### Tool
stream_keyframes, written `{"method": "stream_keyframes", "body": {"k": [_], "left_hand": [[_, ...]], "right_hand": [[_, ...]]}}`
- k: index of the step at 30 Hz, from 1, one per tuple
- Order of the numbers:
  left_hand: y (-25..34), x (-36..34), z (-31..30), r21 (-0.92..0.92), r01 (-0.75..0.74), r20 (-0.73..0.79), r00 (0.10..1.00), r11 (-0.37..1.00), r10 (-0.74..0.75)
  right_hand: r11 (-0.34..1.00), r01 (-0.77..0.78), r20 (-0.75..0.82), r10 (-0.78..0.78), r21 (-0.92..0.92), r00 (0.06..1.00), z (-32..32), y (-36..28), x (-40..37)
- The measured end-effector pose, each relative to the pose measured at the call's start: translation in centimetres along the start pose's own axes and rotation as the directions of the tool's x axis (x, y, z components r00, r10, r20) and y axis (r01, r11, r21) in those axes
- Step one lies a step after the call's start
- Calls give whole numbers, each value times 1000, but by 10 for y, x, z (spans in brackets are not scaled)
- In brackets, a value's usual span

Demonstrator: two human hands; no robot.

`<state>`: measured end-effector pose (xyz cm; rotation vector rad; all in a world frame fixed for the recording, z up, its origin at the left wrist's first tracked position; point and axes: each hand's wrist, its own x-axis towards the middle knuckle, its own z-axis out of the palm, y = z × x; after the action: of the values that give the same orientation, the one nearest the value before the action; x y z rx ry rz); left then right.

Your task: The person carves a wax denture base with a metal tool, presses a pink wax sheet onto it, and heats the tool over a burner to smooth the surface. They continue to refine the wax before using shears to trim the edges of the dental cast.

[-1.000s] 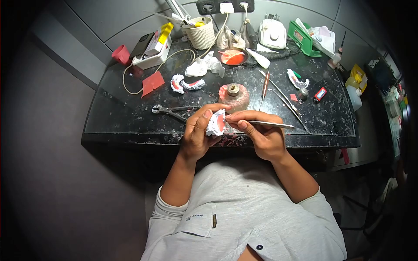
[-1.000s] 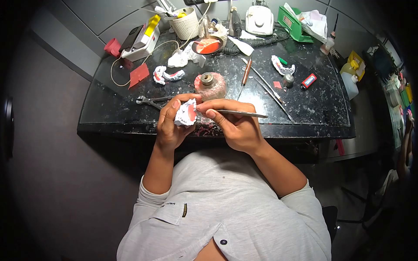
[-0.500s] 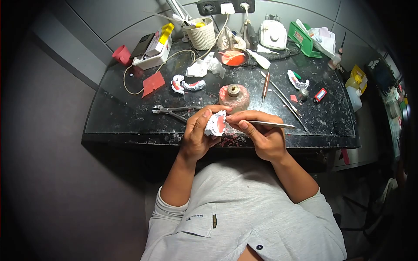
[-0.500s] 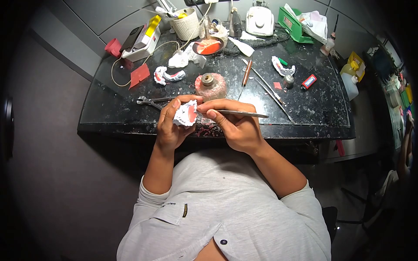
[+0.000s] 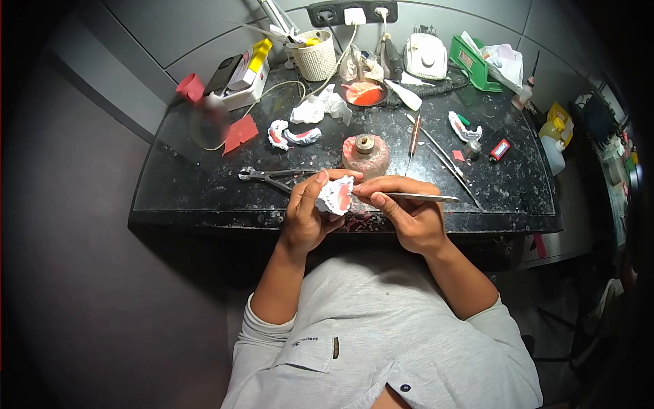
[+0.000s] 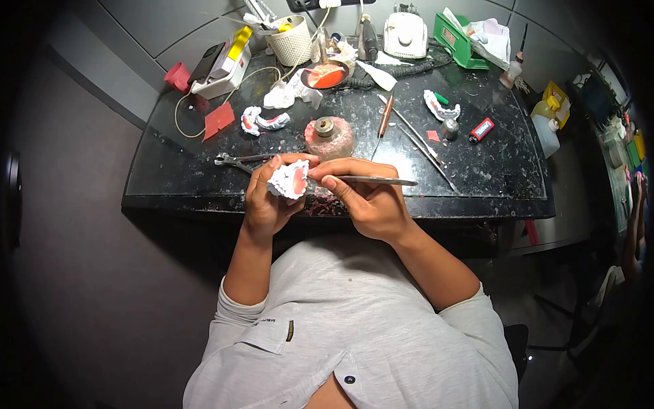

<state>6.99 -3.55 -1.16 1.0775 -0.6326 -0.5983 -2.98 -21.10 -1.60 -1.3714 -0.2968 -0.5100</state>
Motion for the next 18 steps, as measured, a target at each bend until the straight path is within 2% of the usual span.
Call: {"method": "stream_keyframes", "body": {"k": [7, 9, 11, 16, 18], "left_hand": [[1, -1, 1, -23, 43, -36, 998, 999, -43], [1, -1, 1, -18, 17, -17, 1000, 1000, -17], [2, 0, 0, -32, 47, -19, 999, 998, -48], [4, 0, 6, -69, 49, -45, 998, 996, -52], [3, 0, 3, -72, 50, -26, 998, 996, -52]], "right_hand": [[1000, -3, 12, 3, -19, 1000, -1, 0, 0], [1000, -23, -22, 23, 21, 999, 1, 1, -1], [997, 16, -12, -17, -76, 1000, -1, 0, 0], [989, 52, 12, -50, -137, 999, -3, -1, 0], [996, 37, -8, -37, -76, 999, 0, -1, 0]]}}
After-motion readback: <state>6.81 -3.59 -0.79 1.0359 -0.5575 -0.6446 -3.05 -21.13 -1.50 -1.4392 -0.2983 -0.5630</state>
